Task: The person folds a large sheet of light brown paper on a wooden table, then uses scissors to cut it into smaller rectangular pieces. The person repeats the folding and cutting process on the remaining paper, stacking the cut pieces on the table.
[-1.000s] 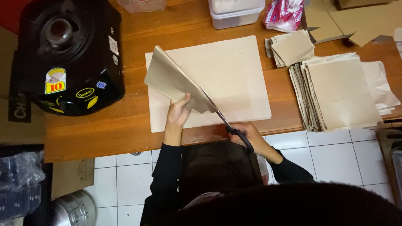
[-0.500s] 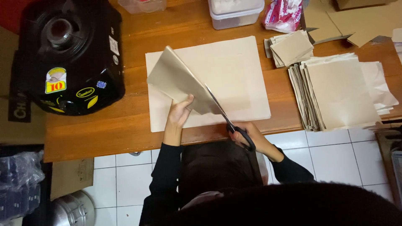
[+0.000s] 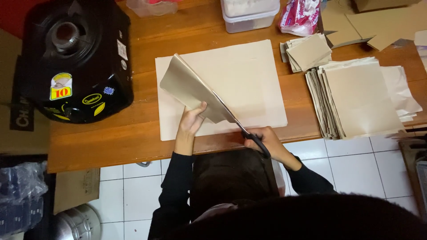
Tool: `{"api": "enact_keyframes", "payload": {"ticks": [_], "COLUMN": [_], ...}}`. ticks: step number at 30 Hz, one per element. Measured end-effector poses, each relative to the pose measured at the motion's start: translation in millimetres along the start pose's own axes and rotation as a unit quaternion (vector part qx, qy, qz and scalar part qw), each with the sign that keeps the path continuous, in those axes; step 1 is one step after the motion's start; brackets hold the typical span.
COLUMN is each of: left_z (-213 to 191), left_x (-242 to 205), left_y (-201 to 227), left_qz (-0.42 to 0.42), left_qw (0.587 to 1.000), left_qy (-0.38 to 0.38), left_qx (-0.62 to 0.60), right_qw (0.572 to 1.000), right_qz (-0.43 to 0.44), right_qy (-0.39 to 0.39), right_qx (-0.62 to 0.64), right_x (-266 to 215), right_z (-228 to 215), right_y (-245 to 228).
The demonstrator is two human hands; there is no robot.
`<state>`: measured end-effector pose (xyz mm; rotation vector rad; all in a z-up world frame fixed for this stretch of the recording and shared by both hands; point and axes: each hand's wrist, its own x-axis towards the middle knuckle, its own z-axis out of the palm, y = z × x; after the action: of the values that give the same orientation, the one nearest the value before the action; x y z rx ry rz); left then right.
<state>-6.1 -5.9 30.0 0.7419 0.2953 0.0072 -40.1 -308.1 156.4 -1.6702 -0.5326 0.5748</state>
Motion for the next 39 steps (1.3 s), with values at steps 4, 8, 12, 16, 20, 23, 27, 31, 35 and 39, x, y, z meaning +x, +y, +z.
{"api": "enact_keyframes", "payload": {"ticks": [4, 8, 12, 16, 20, 23, 27, 31, 35, 39], "left_z": [12, -21, 1, 3, 6, 20, 19, 64, 110, 126], "left_x": [-7, 11, 0, -2, -6, -12, -10, -36, -74, -82], "left_y": [6, -15, -6, -2, 1, 11, 2, 43, 105, 160], "left_qz": [0.0, 0.0, -0.005, -0.011, -0.015, -0.032, -0.071, -0.023, 0.131, 0.394], "left_qw": [1.0, 1.0, 1.0, 1.0, 1.0, 0.999, 0.997, 0.999, 0.979, 0.838], "left_qy": [0.004, 0.002, -0.005, -0.013, -0.016, -0.008, -0.003, 0.033, 0.133, -0.069], "left_qx": [0.001, 0.013, 0.015, 0.017, 0.021, 0.025, -0.002, -0.009, 0.081, 0.37], "right_qw": [1.0, 1.0, 0.998, 1.0, 1.0, 1.0, 1.0, 0.999, 0.998, 0.997], "right_qz": [0.006, 0.009, 0.003, -0.019, -0.017, -0.016, -0.021, -0.02, -0.008, -0.004], "right_qy": [0.009, -0.012, -0.017, -0.007, 0.0, 0.004, 0.013, 0.013, 0.001, -0.018], "right_qx": [-0.007, 0.024, 0.054, 0.016, -0.001, -0.006, -0.016, -0.028, -0.057, -0.078], "right_x": [-1, 1, 7, 11, 7, 8, 9, 7, 5, 0], "right_z": [-1, 2, 4, 3, 0, -4, -5, -12, -27, -29], "right_y": [13, -17, -29, -19, -12, 10, 7, -4, -19, -46]}}
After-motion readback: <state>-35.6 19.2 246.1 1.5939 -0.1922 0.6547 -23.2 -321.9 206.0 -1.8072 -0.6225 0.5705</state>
